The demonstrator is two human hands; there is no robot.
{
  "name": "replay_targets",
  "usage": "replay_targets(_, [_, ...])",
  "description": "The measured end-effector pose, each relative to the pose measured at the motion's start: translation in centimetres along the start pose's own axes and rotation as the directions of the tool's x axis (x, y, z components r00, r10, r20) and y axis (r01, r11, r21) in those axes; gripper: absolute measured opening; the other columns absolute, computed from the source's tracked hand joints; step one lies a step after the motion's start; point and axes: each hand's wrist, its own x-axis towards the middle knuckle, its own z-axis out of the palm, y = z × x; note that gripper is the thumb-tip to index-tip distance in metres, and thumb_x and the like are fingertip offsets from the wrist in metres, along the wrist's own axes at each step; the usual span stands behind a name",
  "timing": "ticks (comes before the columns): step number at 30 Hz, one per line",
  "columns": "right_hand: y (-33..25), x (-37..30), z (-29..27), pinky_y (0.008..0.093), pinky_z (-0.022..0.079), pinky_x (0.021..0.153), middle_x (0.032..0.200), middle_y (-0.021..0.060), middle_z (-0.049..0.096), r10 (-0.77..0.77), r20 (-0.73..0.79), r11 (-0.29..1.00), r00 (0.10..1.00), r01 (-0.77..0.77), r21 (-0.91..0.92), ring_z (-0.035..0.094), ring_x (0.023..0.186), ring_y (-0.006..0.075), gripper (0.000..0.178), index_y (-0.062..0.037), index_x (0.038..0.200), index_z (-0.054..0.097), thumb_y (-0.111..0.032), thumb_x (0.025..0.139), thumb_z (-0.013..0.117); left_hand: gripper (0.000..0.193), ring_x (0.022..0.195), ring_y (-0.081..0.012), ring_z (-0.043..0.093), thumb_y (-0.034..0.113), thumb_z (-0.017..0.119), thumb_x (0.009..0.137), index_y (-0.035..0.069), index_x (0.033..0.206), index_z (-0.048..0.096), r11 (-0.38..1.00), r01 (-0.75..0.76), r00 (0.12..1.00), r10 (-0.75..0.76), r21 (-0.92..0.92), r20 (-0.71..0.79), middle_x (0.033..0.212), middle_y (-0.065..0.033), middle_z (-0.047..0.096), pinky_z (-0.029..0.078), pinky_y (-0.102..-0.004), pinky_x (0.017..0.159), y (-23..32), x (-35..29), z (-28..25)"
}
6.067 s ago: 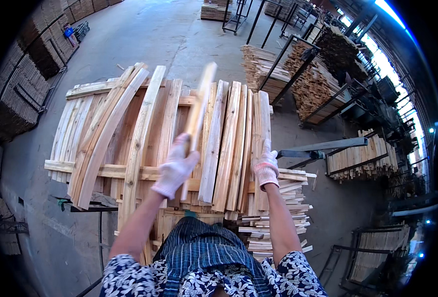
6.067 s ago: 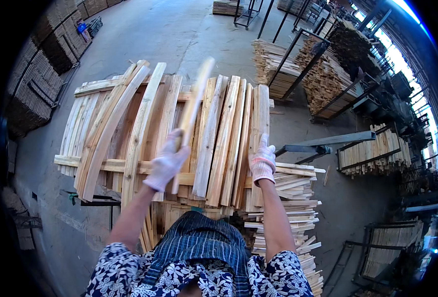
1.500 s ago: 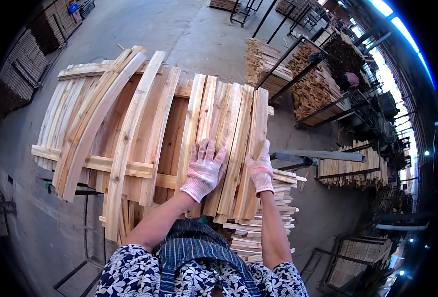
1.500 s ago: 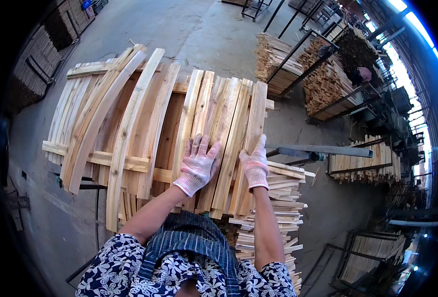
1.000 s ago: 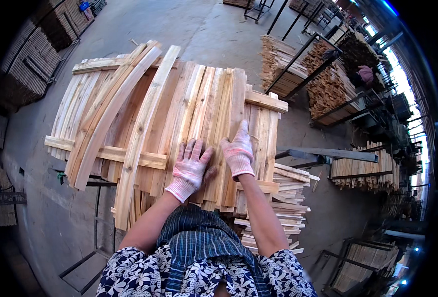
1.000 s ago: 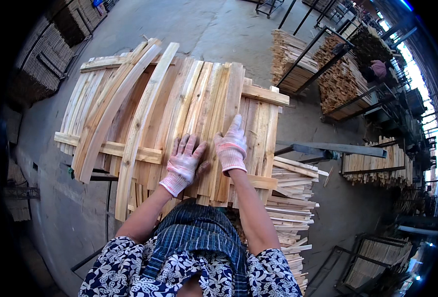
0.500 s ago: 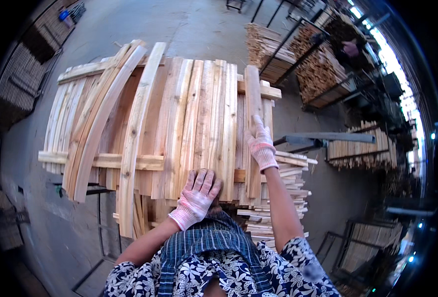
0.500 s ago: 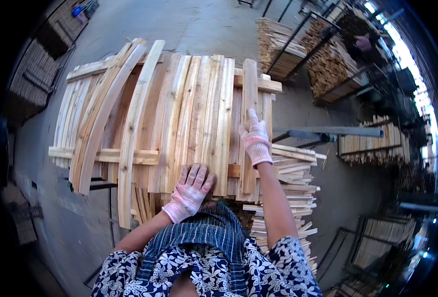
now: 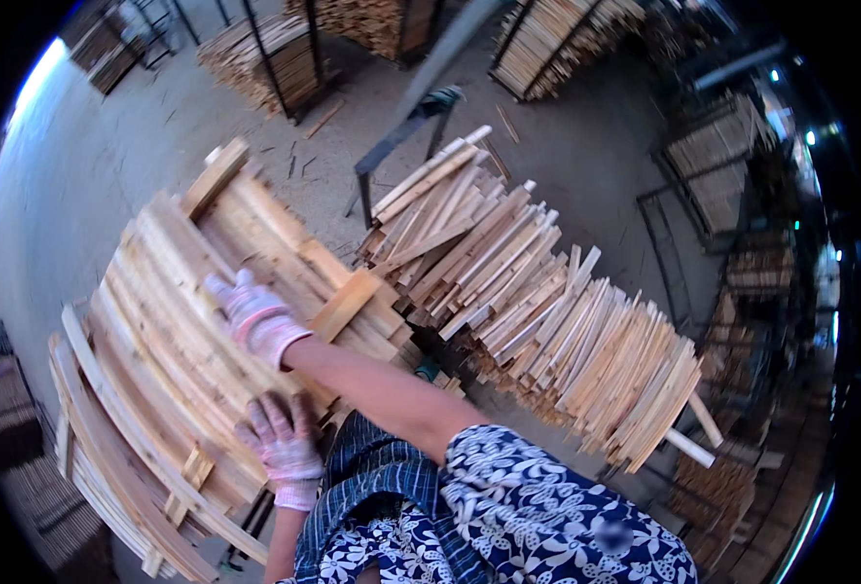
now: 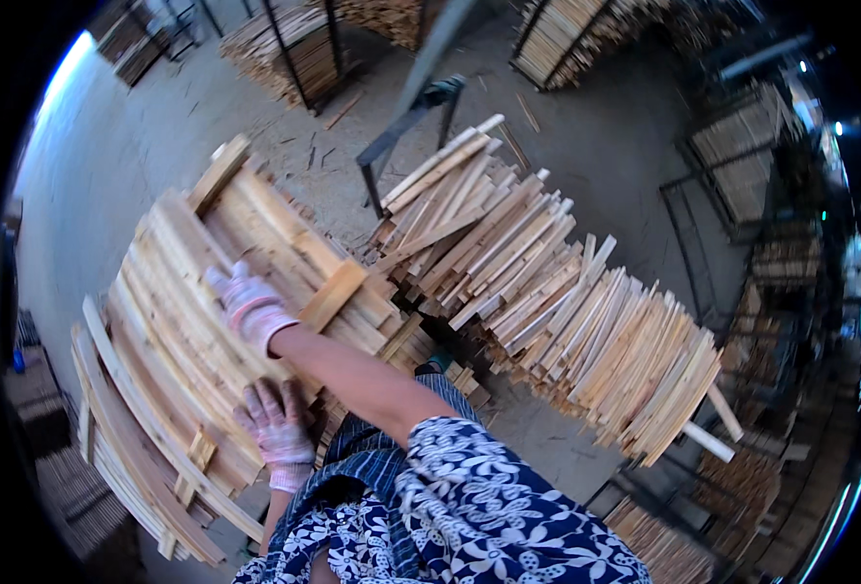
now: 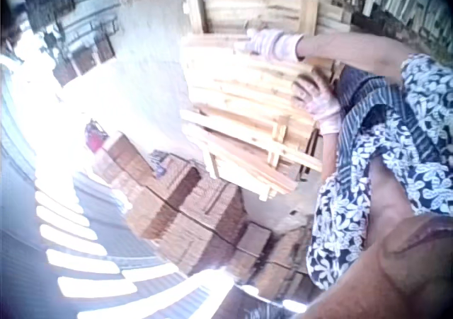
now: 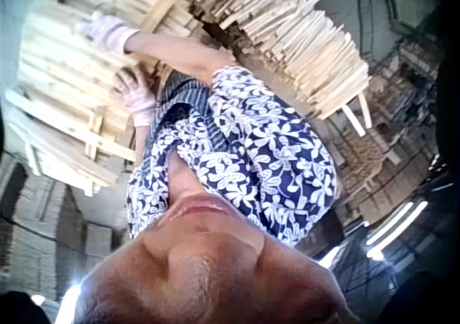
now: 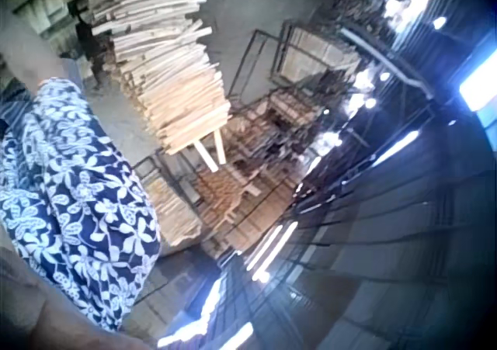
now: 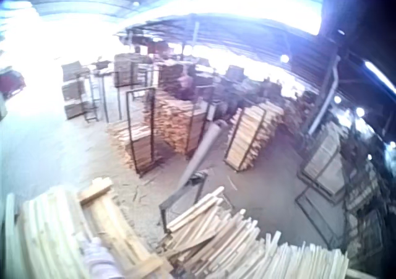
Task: The person repeatedly picks up small wooden planks from a large pile and places them onto a wooden pallet. They arrange the planks in rows to build up a stack on the pallet throughout the clip.
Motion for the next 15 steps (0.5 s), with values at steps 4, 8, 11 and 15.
replay_targets(4, [1.3, -2.6, -2.0, 0.0497, 0.045, 0.099, 0.126, 0.0283, 0.051, 0.001, -0.220, 0.965, 0.976, 0.056, 0.256, 0.054, 0.114, 0.0435, 0.056, -0.0162, 0.141, 0.044, -0.020, 0.089, 0.064, 0.101, 0.137, -0.0503, 0.027, 0.049, 0.081, 0.066, 0.011, 0.147, 0.033, 0.998, -0.043, 0.999, 0.043, -0.049, -0.002, 0.147, -0.0280, 0.031, 0.018, -0.0693, 0.110, 0.2, 0.6, -1.5])
replay_targets(8, [11.0, -11.0, -10.7, 0.0434, 0.049, 0.093, 0.117, 0.0187, 0.056, -0.175, -0.578, 0.956, 0.797, 0.277, 0.093, 0.057, 0.107, 0.0351, 0.053, -0.0127, 0.137, 0.049, -0.016, 0.087, 0.065, 0.083, 0.133, -0.0517, 0.031, 0.042, 0.077, 0.075, 0.007, 0.140, 0.040, 0.999, 0.001, 0.979, 0.009, -0.050, 0.206, 0.143, -0.0300, 0.035, 0.022, -0.0657, 0.110, 3.8, 2.9, -7.3])
replay_targets(11, [24.7, -17.0, -11.9, 0.0449, 0.047, 0.093, 0.112, 0.0202, 0.060, 0.325, -0.624, 0.944, 0.711, -0.278, 0.176, 0.057, 0.104, 0.0387, 0.039, -0.0066, 0.126, 0.057, -0.018, 0.089, 0.060, 0.056, 0.117, -0.0416, 0.053, 0.016, 0.078, 0.076, 0.002, 0.126, 0.056, 0.784, -0.213, 0.949, 0.308, -0.583, 0.067, 0.124, -0.0257, 0.056, 0.043, -0.0479, 0.101, 11.2, 8.0, -7.9])
replay_targets(15, [41.6, -26.7, -5.9, 0.0467, 0.045, 0.098, 0.119, 0.0276, 0.061, 0.843, -0.231, 0.538, 0.486, -0.745, 0.394, 0.057, 0.113, 0.0434, 0.043, -0.0034, 0.127, 0.055, -0.026, 0.091, 0.051, 0.031, 0.103, -0.0325, 0.062, 0.019, 0.063, 0.091, 0.002, 0.117, 0.061, 0.421, 0.251, 0.760, 0.472, -0.871, 0.447, 0.111, -0.0161, 0.065, 0.048, -0.0376, 0.095, 24.6, 13.3, 3.7])
